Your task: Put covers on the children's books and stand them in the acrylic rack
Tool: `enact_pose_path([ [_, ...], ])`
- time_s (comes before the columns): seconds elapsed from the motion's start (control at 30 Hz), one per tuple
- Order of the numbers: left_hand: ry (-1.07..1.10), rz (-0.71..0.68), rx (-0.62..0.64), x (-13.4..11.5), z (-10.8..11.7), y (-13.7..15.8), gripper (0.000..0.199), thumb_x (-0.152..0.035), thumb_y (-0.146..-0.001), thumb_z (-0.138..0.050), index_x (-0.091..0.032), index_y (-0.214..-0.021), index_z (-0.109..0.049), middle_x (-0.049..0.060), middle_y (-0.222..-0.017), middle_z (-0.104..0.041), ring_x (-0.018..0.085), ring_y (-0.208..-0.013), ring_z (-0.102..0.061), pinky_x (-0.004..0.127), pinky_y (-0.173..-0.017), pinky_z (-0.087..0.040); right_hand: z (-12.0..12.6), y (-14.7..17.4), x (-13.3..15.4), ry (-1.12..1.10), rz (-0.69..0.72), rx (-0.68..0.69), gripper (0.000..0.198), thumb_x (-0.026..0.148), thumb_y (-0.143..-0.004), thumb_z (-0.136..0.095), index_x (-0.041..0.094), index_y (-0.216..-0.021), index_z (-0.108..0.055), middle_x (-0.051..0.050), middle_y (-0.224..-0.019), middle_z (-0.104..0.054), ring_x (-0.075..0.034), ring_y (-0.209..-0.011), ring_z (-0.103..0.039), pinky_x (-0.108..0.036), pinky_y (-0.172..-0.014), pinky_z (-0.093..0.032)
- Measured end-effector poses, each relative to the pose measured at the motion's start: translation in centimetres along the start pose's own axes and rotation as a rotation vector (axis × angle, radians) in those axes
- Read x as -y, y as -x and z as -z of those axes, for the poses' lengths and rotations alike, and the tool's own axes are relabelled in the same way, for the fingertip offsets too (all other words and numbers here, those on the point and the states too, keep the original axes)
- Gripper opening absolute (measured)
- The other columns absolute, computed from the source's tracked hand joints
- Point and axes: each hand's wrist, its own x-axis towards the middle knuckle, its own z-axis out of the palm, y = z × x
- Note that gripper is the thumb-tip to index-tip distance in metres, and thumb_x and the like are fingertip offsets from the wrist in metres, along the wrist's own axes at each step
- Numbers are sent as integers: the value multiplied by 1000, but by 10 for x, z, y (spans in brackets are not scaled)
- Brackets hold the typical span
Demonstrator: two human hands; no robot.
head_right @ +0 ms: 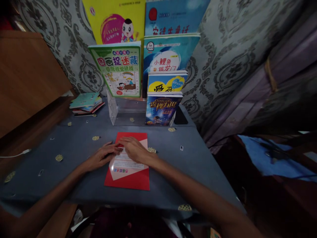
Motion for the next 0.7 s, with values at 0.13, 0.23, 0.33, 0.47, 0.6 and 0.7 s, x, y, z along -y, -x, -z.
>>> enact_pose_path([
  [0.13, -41, 2, -13, -5, -1, 0, 21, -24, -98, -45, -23, -102, -66, 4, -114, -73, 21, -112, -65, 46, -123, -24, -25, -38, 4, -25, 17, 45, 45, 19, -100, -41, 8, -143, -49, -20, -146, -55, -27, -143, -43, -50, -116, -37],
  [0.23, -44, -1, -35, -2, -4, 1, 20, -24, -98, -46, -23, -103, -65, 3, -113, -73, 20, -109, -66, 47, -122, -24, -30, -45, 2, -33, -9, 52, 45, 25, -104, -36, 9, -145, -47, -20, -148, -53, -26, -146, -38, -50, -118, -36],
  [0.33, -50, -24, -53, 5, -8, 2, 23, -25, -99, -46, -24, -111, -66, 5, -119, -73, 21, -121, -62, 49, -122, -24, -26, -37, -3, -12, -61, 52, 48, 29, -105, -32, 8, -146, -46, -20, -151, -48, -25, -149, -32, -48, -120, -34],
  [0.47, -51, -44, -79, 12, -11, 2, 27, -26, -100, -44, -25, -115, -66, 6, -129, -70, 24, -136, -52, 53, -120, -27, -16, -16, -13, 27, -133, 54, 51, 33, -105, -36, 10, -149, -43, -19, -157, -39, -27, -151, -27, -50, -122, -30],
  [0.6, -36, -54, -69, 12, -9, 2, 28, -26, -101, -43, -26, -117, -66, 6, -131, -68, 24, -138, -51, 55, -120, -29, -2, 11, -25, 56, -209, 40, 53, 34, -105, -35, 8, -150, -41, -20, -159, -36, -27, -151, -27, -50, -122, -29],
  [0.7, -41, -59, -68, 11, -8, 2, 28, -26, -101, -43, -25, -117, -66, 7, -132, -68, 25, -139, -49, 56, -119, -29, 8, 34, -34, 63, -264, -3, 53, 37, -105, -33, 10, -150, -42, -19, -158, -38, -27, -150, -29, -52, -123, -27],
])
